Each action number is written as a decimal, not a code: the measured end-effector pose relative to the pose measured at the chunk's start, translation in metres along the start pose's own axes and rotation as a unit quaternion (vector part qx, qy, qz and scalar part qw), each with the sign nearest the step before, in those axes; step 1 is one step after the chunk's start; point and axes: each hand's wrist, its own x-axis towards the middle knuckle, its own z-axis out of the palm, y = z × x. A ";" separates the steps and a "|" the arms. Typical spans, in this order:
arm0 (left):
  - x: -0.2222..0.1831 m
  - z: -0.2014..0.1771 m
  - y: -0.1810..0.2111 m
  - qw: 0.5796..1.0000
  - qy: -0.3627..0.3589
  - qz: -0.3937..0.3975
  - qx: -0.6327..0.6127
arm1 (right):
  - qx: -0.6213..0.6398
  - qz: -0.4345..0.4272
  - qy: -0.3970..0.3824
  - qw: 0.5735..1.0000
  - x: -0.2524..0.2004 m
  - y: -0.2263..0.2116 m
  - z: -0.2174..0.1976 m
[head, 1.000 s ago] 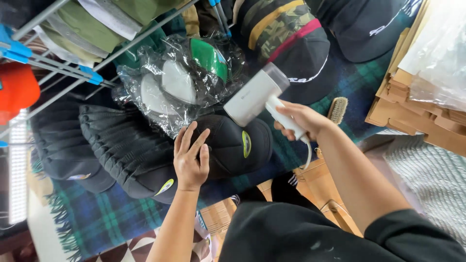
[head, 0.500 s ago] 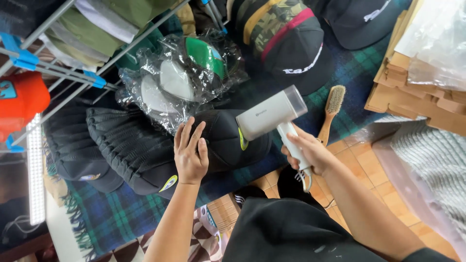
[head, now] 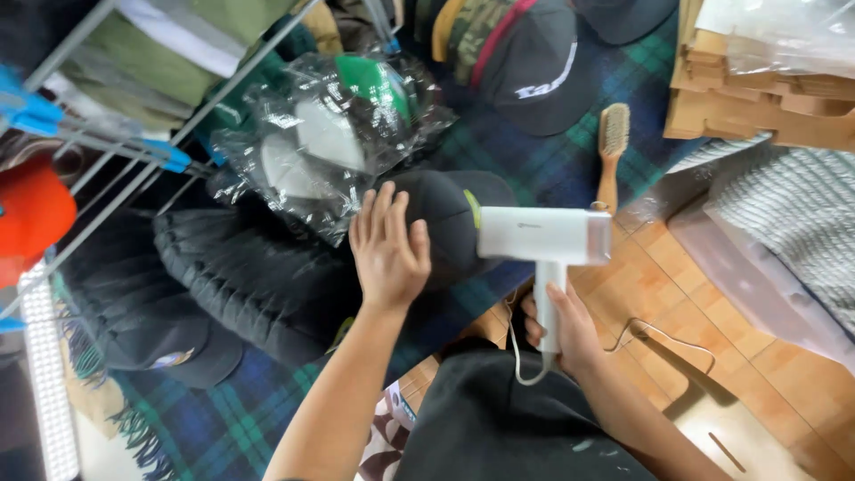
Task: Brushing and steaming a baseball cap to clean and reshape it.
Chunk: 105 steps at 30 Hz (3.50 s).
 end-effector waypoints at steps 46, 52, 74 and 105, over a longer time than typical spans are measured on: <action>0.003 -0.014 0.005 0.992 0.001 -0.053 -0.113 | -0.347 -0.149 0.125 0.917 -0.099 -0.032 0.113; -0.001 -0.008 0.006 0.991 0.002 -0.068 -0.118 | -0.426 -0.184 0.129 0.877 -0.092 -0.079 0.148; -0.005 -0.006 0.005 0.993 0.038 -0.066 -0.094 | -0.255 -0.148 0.185 0.938 -0.073 -0.019 0.069; -0.141 0.160 0.139 0.392 0.088 -0.724 -0.561 | -0.610 -0.011 -0.046 0.791 0.218 -0.086 -0.022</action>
